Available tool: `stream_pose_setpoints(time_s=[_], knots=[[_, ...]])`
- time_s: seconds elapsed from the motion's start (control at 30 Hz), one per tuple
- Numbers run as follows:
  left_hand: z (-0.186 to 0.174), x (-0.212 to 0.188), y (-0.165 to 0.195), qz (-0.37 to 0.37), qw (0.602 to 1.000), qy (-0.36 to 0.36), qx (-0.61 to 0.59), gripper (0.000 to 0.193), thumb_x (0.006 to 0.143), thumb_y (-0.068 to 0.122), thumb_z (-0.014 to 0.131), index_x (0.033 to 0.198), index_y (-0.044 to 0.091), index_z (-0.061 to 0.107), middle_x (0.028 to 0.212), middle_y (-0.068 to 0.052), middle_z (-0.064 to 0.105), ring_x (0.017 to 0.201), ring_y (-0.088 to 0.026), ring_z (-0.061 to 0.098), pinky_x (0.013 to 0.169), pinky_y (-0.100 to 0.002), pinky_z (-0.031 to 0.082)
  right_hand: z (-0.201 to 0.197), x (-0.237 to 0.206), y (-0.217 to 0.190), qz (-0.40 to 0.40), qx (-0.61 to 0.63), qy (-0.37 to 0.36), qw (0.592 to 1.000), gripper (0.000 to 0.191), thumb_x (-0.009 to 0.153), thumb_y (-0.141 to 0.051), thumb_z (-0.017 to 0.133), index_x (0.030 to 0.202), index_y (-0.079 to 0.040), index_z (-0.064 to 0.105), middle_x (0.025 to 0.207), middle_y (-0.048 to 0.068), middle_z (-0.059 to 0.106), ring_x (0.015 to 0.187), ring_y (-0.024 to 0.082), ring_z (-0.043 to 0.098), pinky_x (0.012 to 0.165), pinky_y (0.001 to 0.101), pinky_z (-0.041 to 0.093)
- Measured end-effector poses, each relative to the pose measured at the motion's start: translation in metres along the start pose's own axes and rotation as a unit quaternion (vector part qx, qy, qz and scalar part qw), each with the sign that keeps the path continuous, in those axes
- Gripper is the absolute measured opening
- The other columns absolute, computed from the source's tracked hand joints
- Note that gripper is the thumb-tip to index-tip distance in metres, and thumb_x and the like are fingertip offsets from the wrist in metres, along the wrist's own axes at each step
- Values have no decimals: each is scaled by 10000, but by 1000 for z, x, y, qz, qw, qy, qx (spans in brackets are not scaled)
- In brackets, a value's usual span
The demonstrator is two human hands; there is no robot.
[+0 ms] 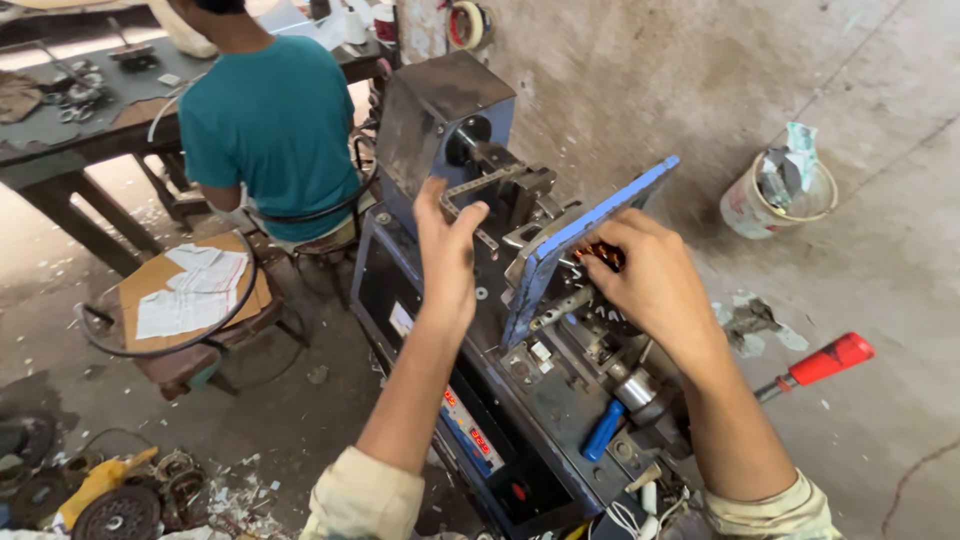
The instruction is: The person operates a motor winding machine, feeding copper wire into the device to form coils around a stator core. They repeatedly adjust the wire and the stator with both hands to ensure proper winding alignment.
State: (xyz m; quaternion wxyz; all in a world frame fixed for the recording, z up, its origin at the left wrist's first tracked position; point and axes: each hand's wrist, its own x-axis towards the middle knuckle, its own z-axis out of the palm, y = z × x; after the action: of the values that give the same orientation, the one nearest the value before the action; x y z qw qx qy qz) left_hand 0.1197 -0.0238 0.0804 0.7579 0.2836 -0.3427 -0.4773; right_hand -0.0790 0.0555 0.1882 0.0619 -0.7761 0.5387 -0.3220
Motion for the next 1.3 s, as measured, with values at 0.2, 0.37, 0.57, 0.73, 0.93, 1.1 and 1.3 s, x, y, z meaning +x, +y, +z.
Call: stream_pose_setpoints(time_s=[0.2, 0.37, 0.57, 0.73, 0.93, 1.1, 1.3], knots=[[-10, -136, 21, 8, 998, 48, 40, 335, 1094, 127, 531, 1391, -14, 467, 1079, -195, 571, 928, -273, 565, 779, -374, 502, 1, 3, 2, 1, -9, 8, 1000, 247, 785, -92, 770, 1029, -53, 769, 1000, 160, 722, 875, 347, 713, 787, 402, 556], [28, -170, -20, 177, 919, -108, 336, 667, 893, -36, 623, 1503, -16, 353, 1354, -311, 580, 1202, -403, 599, 966, -432, 525, 1, 3, 1, -18, 4, 4, 1000, 261, 800, -96, 778, 1059, -59, 770, 1026, 154, 732, 917, 341, 714, 825, 396, 552], [67, -136, -67, -156, 979, -57, 119, 754, 911, -60, 595, 1608, 35, 321, 1286, -254, 598, 985, -252, 553, 798, -380, 487, 0, 4, -3, 1, -7, 7, 1000, 265, 793, -99, 782, 1054, -60, 765, 1017, 147, 729, 891, 334, 719, 820, 389, 554], [69, -147, -61, -141, 978, -65, -139, 791, 832, -111, 550, 1584, 20, 342, 1282, -127, 617, 1073, -129, 643, 891, -255, 533, 1, 5, -4, -2, -20, 4, 1000, 273, 797, -97, 782, 1062, -37, 754, 1028, 155, 724, 903, 344, 714, 823, 391, 552], [76, -151, -27, -142, 981, -47, -127, 631, 951, -6, 653, 1534, -58, 414, 1336, -130, 628, 1162, -126, 633, 1001, -263, 538, -2, -3, -3, -12, -10, 13, 1000, 279, 821, -85, 776, 1091, -23, 741, 1073, 142, 734, 945, 323, 727, 850, 380, 556], [71, -153, -11, -29, 997, -53, 52, 512, 953, 20, 714, 1425, -89, 551, 1408, -157, 623, 1227, -148, 628, 1031, -281, 522, 3, -31, 9, -16, -2, 54, 998, 348, 829, -53, 795, 1172, -51, 741, 1121, 131, 743, 976, 258, 735, 840, 333, 563], [44, -143, -28, 134, 960, -140, 202, 534, 867, 62, 815, 1363, -35, 642, 1319, -234, 635, 1123, -270, 730, 919, -336, 606, 32, -69, 49, -10, 71, 173, 982, 376, 802, 7, 864, 1131, -37, 686, 1174, 138, 720, 1067, 197, 707, 950, 291, 561]])
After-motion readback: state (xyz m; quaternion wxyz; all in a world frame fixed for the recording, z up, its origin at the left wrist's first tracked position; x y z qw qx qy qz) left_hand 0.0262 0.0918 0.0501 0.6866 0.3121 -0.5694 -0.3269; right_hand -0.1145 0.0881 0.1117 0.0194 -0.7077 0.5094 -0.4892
